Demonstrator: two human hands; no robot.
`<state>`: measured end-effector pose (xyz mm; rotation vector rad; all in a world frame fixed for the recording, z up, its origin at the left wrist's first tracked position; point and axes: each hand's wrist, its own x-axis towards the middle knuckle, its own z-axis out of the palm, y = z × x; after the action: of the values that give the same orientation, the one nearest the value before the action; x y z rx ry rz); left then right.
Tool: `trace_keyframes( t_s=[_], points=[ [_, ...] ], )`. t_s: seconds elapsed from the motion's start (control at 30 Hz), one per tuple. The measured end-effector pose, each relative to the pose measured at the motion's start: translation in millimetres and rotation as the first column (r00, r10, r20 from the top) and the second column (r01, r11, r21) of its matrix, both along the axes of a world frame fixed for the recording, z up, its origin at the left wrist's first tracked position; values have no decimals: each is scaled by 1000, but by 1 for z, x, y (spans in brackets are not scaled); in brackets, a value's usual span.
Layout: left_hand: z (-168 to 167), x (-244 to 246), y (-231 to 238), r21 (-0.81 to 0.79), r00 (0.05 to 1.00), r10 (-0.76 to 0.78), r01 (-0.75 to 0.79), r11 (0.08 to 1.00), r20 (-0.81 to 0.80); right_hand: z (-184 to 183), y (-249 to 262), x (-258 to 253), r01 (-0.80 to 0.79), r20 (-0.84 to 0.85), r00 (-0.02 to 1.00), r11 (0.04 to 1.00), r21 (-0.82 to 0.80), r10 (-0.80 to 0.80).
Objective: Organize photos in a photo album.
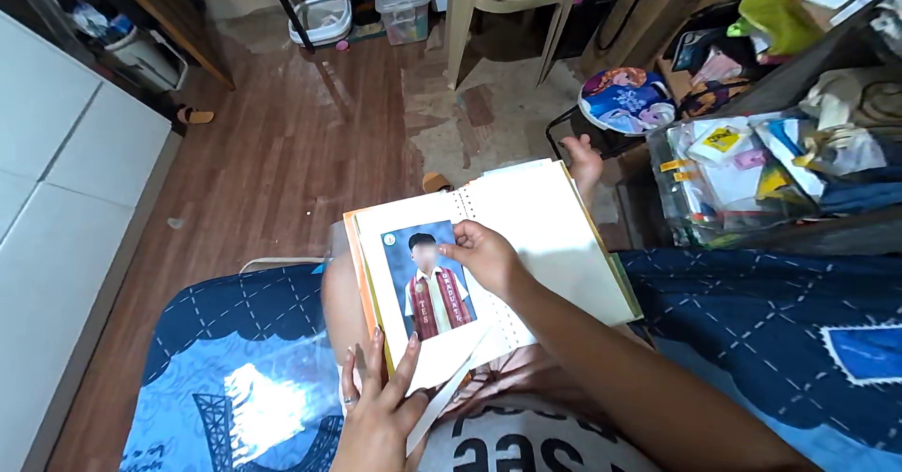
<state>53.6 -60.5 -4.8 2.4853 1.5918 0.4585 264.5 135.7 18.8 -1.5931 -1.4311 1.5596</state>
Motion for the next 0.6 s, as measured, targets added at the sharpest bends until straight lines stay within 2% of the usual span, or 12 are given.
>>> trace_keyframes(
  t_s=[0.6],
  points=[
    [0,0,0,-1,1000,-11,11,1000,-1,3,0,0,-72,117,991,997,25,68]
  ],
)
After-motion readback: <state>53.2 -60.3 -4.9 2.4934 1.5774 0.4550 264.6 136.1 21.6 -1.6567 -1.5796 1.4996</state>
